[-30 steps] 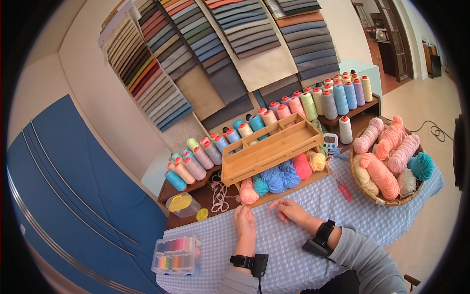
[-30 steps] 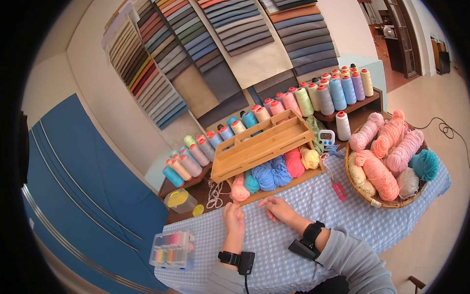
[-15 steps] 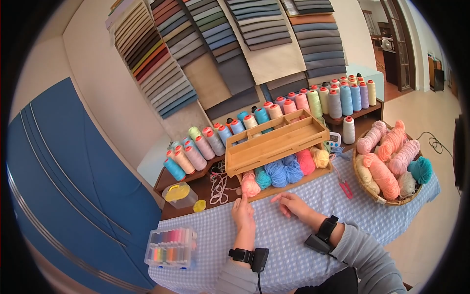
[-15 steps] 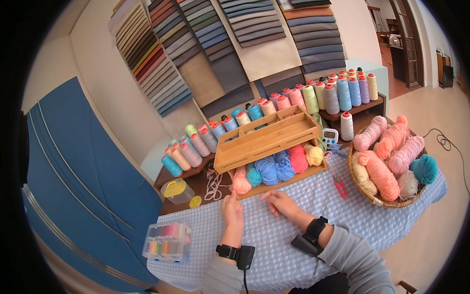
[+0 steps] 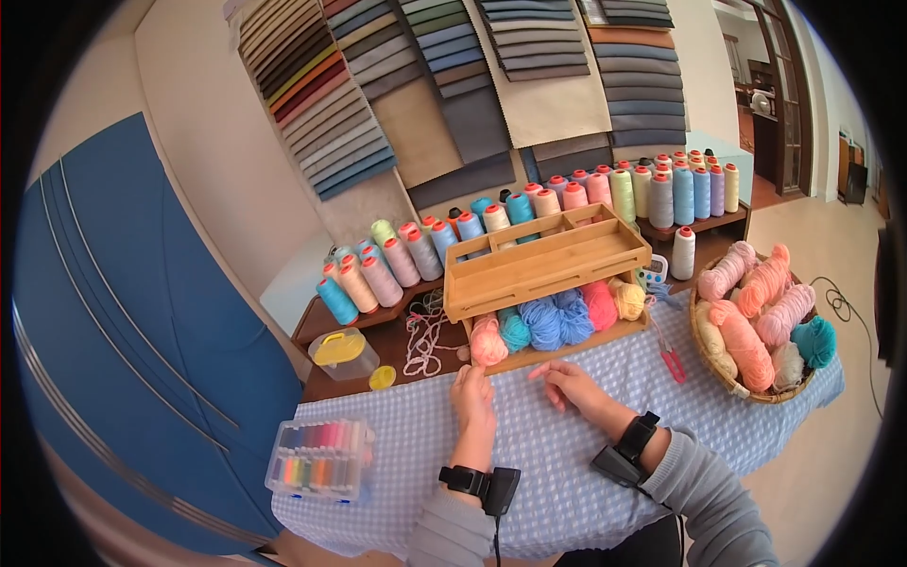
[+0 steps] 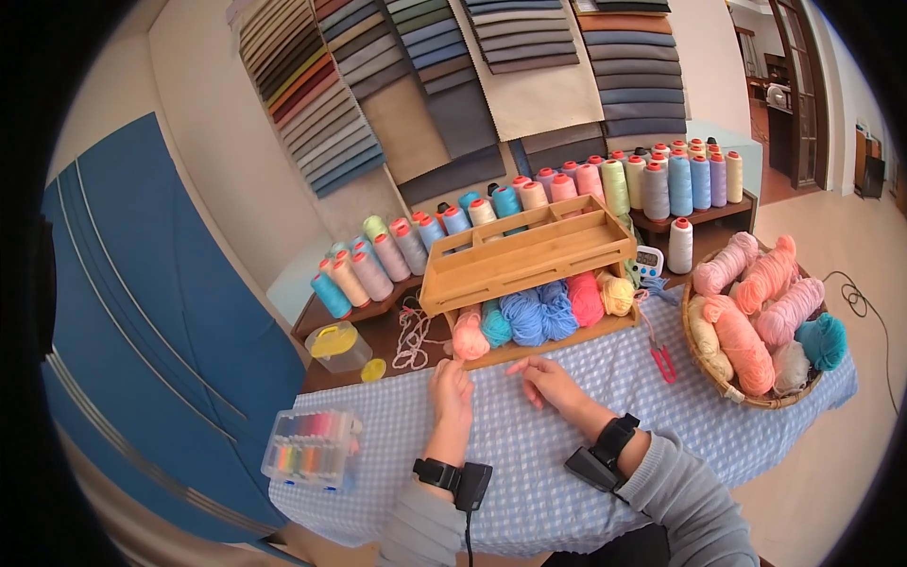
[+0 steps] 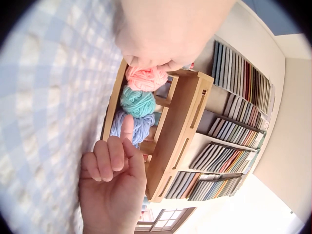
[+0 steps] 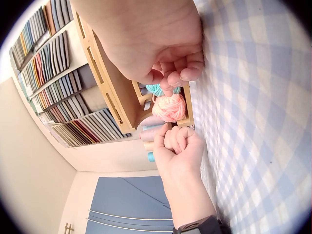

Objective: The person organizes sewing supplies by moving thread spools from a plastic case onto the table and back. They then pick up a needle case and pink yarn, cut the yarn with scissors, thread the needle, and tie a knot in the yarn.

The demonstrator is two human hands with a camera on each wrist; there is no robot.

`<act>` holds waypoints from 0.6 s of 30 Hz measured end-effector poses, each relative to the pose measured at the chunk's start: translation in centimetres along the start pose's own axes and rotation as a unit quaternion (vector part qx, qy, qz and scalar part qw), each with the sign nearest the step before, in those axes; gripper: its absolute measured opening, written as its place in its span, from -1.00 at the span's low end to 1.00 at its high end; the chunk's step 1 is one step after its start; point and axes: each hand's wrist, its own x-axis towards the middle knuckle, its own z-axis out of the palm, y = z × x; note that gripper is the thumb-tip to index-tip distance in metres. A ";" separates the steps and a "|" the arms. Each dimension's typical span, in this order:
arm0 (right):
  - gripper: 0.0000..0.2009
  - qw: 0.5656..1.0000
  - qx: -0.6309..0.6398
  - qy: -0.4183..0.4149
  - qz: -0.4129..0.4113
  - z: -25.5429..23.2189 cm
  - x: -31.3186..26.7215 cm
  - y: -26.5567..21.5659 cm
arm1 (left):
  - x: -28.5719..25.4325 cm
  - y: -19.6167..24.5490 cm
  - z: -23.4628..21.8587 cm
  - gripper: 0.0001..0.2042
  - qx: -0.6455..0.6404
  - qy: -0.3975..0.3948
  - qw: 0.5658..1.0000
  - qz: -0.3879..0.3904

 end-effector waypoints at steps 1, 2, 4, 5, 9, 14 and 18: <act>-0.75 1.000 -0.002 -0.001 0.000 0.0 0.0 0.0 | 0.0 0.0 0.0 -0.70 -0.014 -0.008 1.000 -0.014; -0.75 1.000 -0.004 -0.002 0.001 0.0 0.0 0.0 | 0.0 0.0 0.0 -0.70 -0.017 -0.006 1.000 -0.013; -0.75 1.000 -0.013 -0.004 -0.002 0.1 0.0 -0.2 | 0.2 -0.3 0.0 -0.71 -0.030 -0.037 0.998 -0.044; -0.75 1.000 -0.020 -0.005 0.000 0.0 -0.1 -0.3 | 0.2 -0.3 0.1 -0.71 -0.037 -0.035 0.998 -0.043; -0.75 1.000 -0.030 -0.006 -0.005 0.0 -0.1 -0.3 | 0.4 -0.4 0.0 -0.84 -0.033 -0.079 0.995 -0.054; -0.74 0.999 -0.040 -0.005 -0.019 0.0 -0.1 -0.3 | 0.1 -0.5 0.6 -0.82 0.013 -0.021 1.000 -0.006; -0.75 1.000 -0.028 -0.001 -0.009 0.0 -0.1 -0.3 | 0.3 -0.5 0.5 -0.71 0.150 -0.036 0.986 0.055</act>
